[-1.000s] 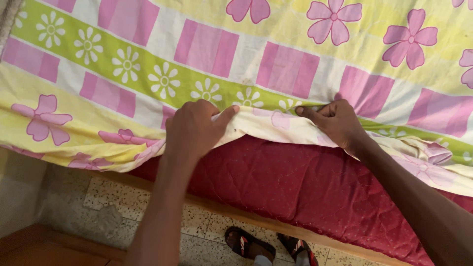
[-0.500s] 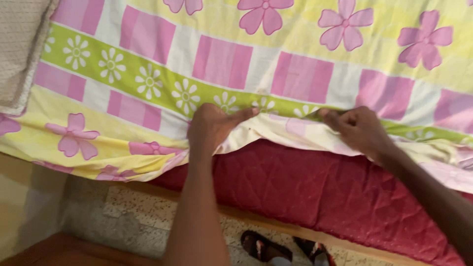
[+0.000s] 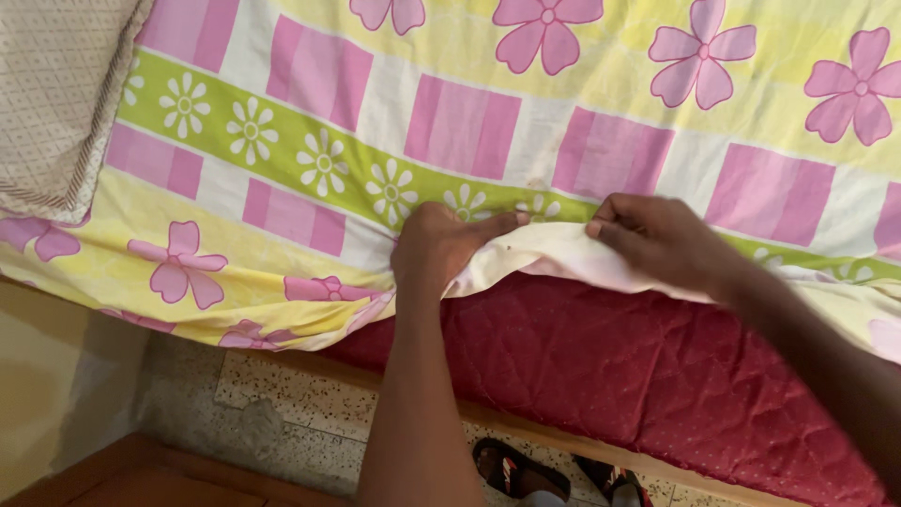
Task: The person spreads a sheet across a mattress and smooths the fabric with their hands.
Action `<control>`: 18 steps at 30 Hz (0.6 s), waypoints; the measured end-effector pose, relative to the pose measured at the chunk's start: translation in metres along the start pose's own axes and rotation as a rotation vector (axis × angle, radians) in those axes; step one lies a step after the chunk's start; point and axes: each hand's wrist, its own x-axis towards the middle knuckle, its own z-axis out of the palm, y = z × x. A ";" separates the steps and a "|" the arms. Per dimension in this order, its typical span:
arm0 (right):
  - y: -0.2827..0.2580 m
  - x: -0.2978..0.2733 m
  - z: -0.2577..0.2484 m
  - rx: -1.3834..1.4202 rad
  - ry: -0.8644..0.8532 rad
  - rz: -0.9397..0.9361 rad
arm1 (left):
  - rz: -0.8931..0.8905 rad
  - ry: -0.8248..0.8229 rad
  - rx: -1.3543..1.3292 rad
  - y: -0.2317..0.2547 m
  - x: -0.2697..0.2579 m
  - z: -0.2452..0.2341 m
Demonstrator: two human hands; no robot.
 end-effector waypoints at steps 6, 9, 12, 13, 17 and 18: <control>-0.041 0.013 -0.016 -0.418 -0.039 0.171 | -0.036 -0.033 0.026 0.005 0.001 -0.004; -0.067 -0.002 0.005 -0.565 0.365 -0.201 | -0.038 -0.046 -0.038 0.004 0.000 -0.006; -0.077 -0.011 0.040 -0.250 0.340 -0.120 | -0.034 0.005 0.109 0.003 0.003 -0.003; -0.077 -0.012 0.049 -0.315 0.447 -0.265 | -0.047 -0.008 0.080 0.002 0.004 -0.002; -0.063 0.009 0.079 -0.414 0.685 -0.482 | -0.055 -0.010 0.038 0.000 0.004 0.003; -0.059 0.015 0.082 -0.400 0.703 -0.447 | -0.043 0.005 0.045 -0.001 0.004 0.002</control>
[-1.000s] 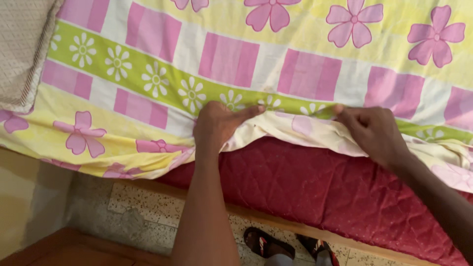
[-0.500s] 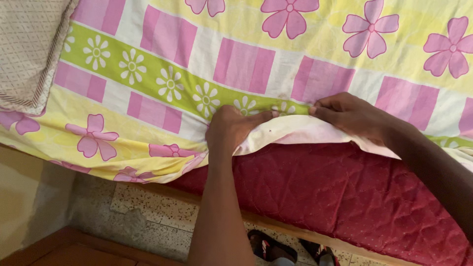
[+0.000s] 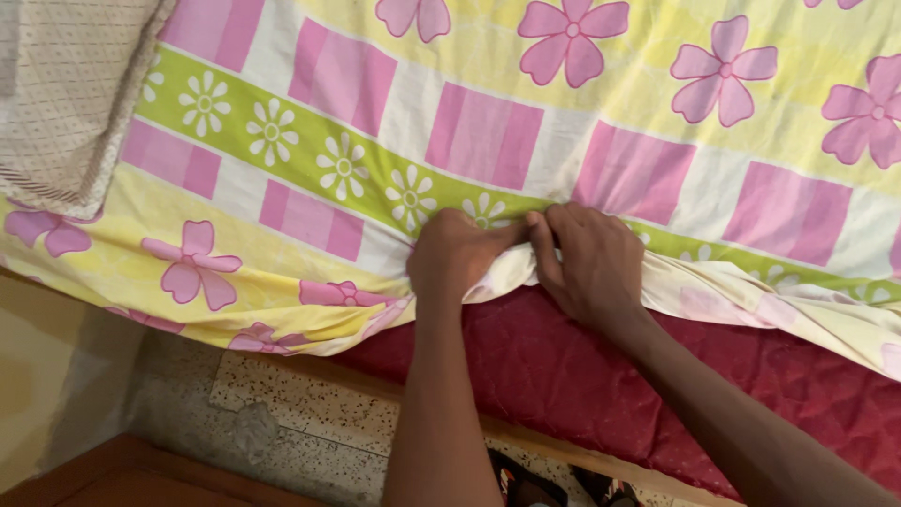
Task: The person spreads a sheet across a mattress and smooths the fabric with their hands.
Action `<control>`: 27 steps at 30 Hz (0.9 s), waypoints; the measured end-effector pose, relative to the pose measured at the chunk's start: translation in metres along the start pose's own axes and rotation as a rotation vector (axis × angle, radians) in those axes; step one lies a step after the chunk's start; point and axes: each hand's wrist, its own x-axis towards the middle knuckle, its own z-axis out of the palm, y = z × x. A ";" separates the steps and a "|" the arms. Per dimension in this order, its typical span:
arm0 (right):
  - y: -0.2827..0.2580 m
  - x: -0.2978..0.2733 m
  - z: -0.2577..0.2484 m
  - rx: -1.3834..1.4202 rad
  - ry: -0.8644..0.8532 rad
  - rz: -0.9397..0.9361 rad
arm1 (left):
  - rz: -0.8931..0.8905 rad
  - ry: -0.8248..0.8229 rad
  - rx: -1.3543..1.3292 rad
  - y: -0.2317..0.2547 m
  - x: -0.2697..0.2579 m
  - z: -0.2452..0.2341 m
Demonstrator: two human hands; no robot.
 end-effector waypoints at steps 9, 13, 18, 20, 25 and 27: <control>0.005 -0.007 0.014 0.003 0.119 -0.054 | 0.056 0.076 0.089 0.000 -0.007 0.005; 0.007 -0.009 0.017 -0.017 0.096 -0.041 | 0.222 0.187 0.089 -0.009 -0.013 0.013; 0.010 -0.009 0.021 0.009 0.119 -0.070 | 0.358 0.070 0.053 -0.028 -0.037 0.010; 0.007 -0.012 0.019 -0.002 0.082 -0.020 | 0.730 0.447 0.253 -0.048 -0.057 0.004; 0.006 -0.011 0.019 -0.033 0.099 -0.053 | 0.648 0.544 0.369 -0.106 -0.074 -0.023; 0.009 -0.011 0.020 -0.040 0.091 -0.056 | 0.588 0.530 0.386 -0.121 -0.072 -0.035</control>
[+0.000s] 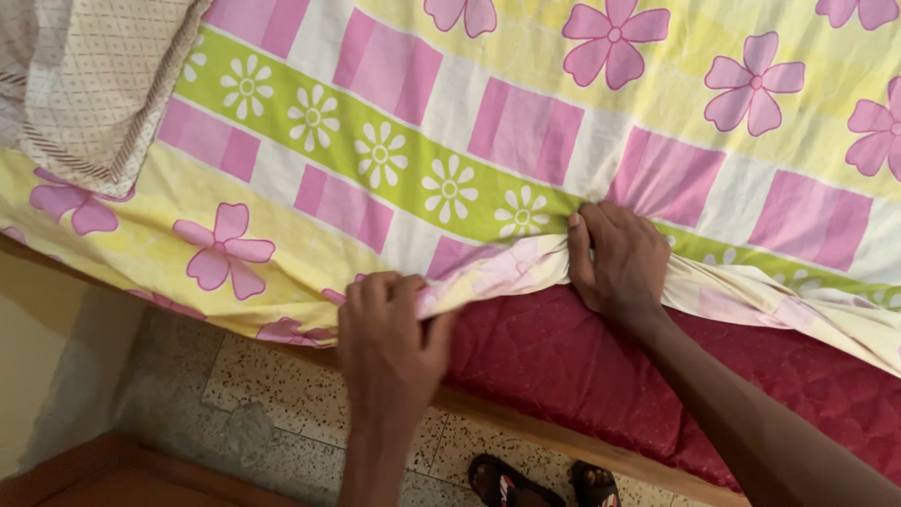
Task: The person spreads a sheet across a mattress and smooths the fabric with their hands.
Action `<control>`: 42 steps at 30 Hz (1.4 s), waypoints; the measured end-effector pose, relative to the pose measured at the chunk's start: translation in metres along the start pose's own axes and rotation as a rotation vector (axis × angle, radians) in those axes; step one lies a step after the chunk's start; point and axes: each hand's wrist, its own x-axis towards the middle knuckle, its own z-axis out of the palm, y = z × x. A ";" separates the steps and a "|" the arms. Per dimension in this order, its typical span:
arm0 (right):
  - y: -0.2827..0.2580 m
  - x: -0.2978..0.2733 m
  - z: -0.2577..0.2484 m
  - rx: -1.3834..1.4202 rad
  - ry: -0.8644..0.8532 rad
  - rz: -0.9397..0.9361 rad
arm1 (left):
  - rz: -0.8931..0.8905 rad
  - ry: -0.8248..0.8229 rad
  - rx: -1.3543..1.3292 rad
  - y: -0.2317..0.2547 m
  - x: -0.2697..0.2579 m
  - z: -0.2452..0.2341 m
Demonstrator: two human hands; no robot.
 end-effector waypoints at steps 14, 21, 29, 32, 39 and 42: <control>0.000 -0.001 0.000 -0.013 -0.003 0.017 | -0.169 -0.111 -0.162 -0.008 0.083 -0.026; -0.003 0.001 -0.002 0.023 0.018 0.022 | 0.198 0.071 -0.249 -0.027 0.055 -0.048; -0.004 0.002 0.001 0.004 0.017 0.012 | -0.024 0.002 -0.277 -0.057 0.026 -0.054; -0.002 0.001 0.001 0.002 0.010 0.006 | -0.108 -0.056 -0.270 -0.063 0.050 -0.049; -0.002 0.001 0.002 -0.020 -0.024 0.035 | -0.487 -0.426 -0.344 -0.086 0.114 -0.031; -0.002 0.001 0.001 -0.035 -0.031 0.036 | -0.585 -0.461 -0.460 -0.094 0.126 -0.020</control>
